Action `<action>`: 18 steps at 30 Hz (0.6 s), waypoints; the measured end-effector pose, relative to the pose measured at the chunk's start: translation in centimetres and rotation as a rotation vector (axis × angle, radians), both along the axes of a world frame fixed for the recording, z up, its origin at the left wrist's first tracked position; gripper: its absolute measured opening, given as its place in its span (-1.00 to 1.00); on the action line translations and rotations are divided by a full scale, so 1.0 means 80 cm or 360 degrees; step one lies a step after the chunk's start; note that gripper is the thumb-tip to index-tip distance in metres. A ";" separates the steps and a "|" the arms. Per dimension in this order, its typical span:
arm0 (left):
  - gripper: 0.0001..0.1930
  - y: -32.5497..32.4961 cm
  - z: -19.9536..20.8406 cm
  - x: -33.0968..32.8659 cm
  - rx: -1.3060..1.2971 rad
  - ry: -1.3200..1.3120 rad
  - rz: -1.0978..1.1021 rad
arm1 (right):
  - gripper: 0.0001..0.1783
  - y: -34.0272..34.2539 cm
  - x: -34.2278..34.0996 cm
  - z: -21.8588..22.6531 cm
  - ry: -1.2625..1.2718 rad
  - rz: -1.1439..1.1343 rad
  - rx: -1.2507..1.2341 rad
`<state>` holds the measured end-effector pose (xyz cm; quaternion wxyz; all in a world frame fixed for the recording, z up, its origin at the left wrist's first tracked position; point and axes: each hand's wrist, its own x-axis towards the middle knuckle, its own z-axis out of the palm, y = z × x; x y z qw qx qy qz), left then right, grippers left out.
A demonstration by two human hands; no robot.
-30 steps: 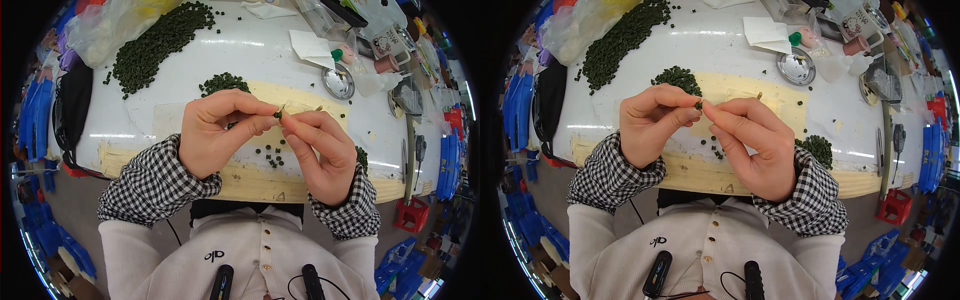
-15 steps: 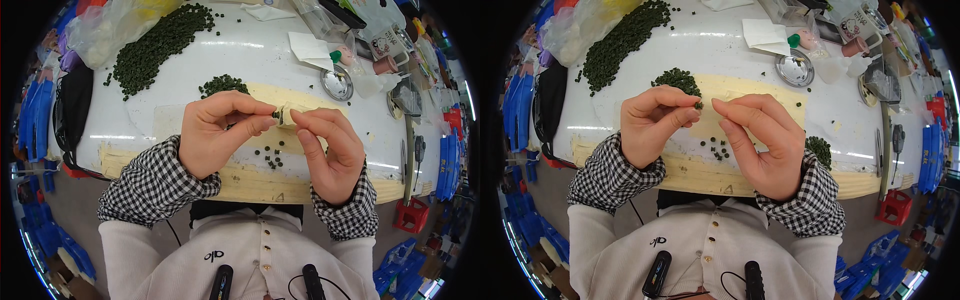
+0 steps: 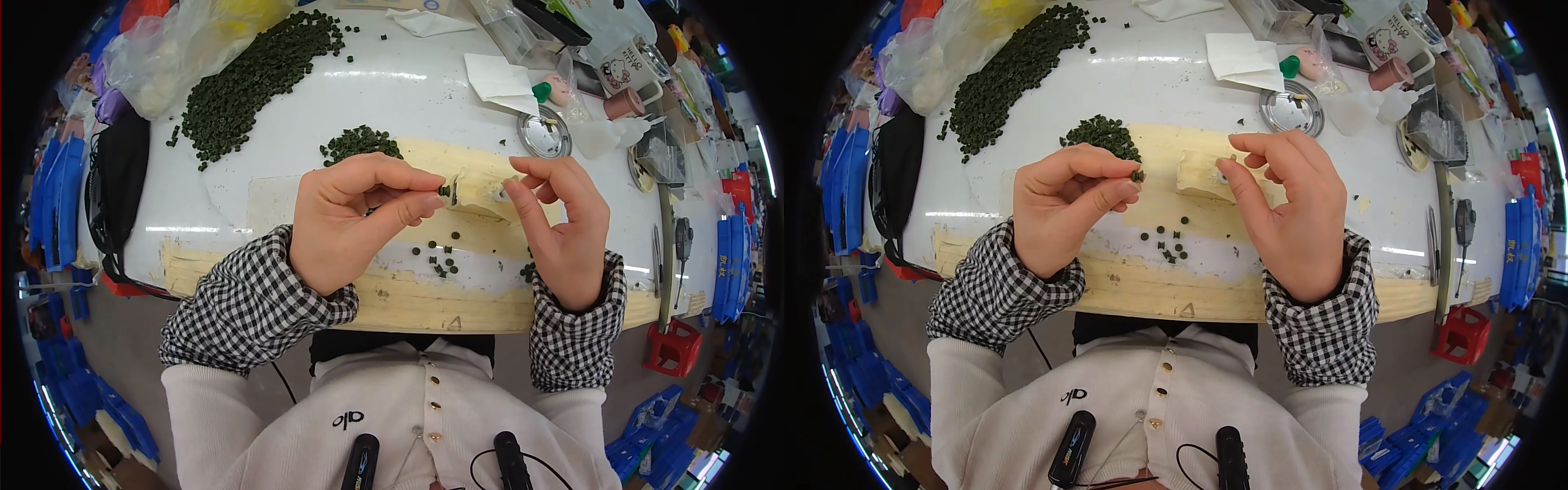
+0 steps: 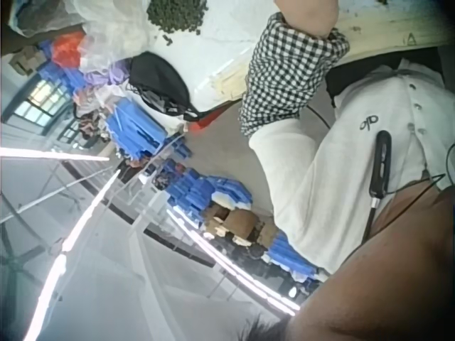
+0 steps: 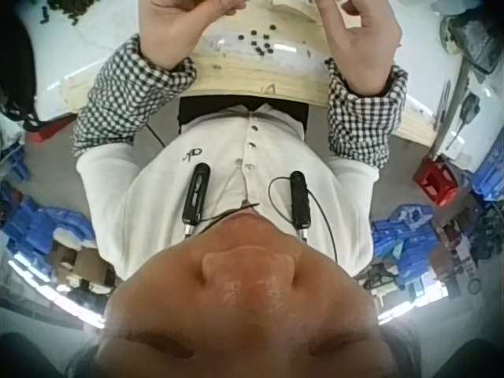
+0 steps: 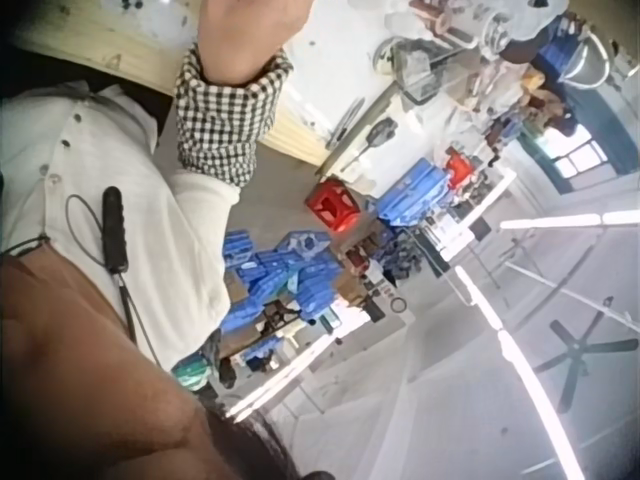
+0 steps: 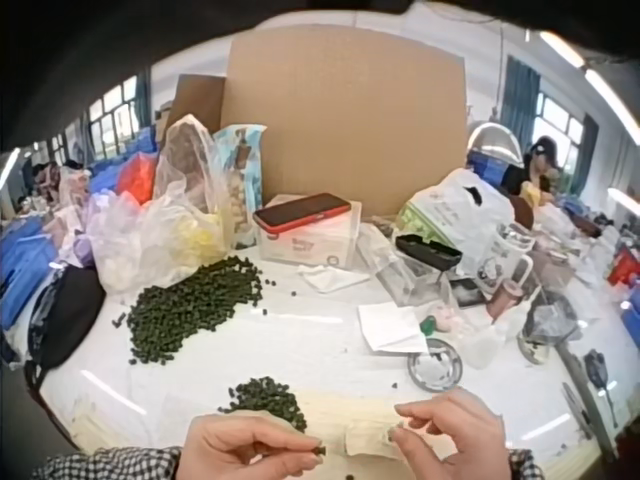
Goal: Assembling small toy components by manually inserting black plastic pins into green leaf-shaped parts using an assembly jig.
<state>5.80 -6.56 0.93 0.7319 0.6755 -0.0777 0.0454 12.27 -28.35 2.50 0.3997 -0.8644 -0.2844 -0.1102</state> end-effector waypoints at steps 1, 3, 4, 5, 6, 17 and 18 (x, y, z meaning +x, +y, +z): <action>-0.84 0.000 0.000 0.000 0.0004 0.0000 0.0003 | -0.87 -0.001 0.001 -0.003 0.0003 0.0025 0.0002; -0.84 0.001 0.000 -0.001 0.0015 0.0000 0.0000 | -0.89 -0.001 0.001 -0.003 -0.0004 0.0048 -0.0012; -0.84 0.001 0.000 -0.001 0.0021 0.0000 0.0001 | -0.89 -0.001 0.001 -0.002 -0.0014 0.0050 -0.0028; -0.84 0.001 0.000 -0.001 0.0018 0.0005 -0.0007 | -0.90 -0.001 0.000 -0.001 -0.0023 0.0052 -0.0044; -0.84 0.000 0.000 -0.001 0.0015 0.0011 -0.0015 | -0.91 -0.001 -0.002 0.004 -0.0104 0.0000 0.0033; -0.83 -0.006 -0.001 -0.004 0.0125 0.0049 -0.0222 | -0.89 0.010 -0.024 0.007 0.0110 0.0499 0.0694; -0.83 -0.006 -0.002 -0.004 0.0134 0.0044 -0.0241 | -0.90 0.014 -0.027 0.005 0.0198 0.0519 0.0772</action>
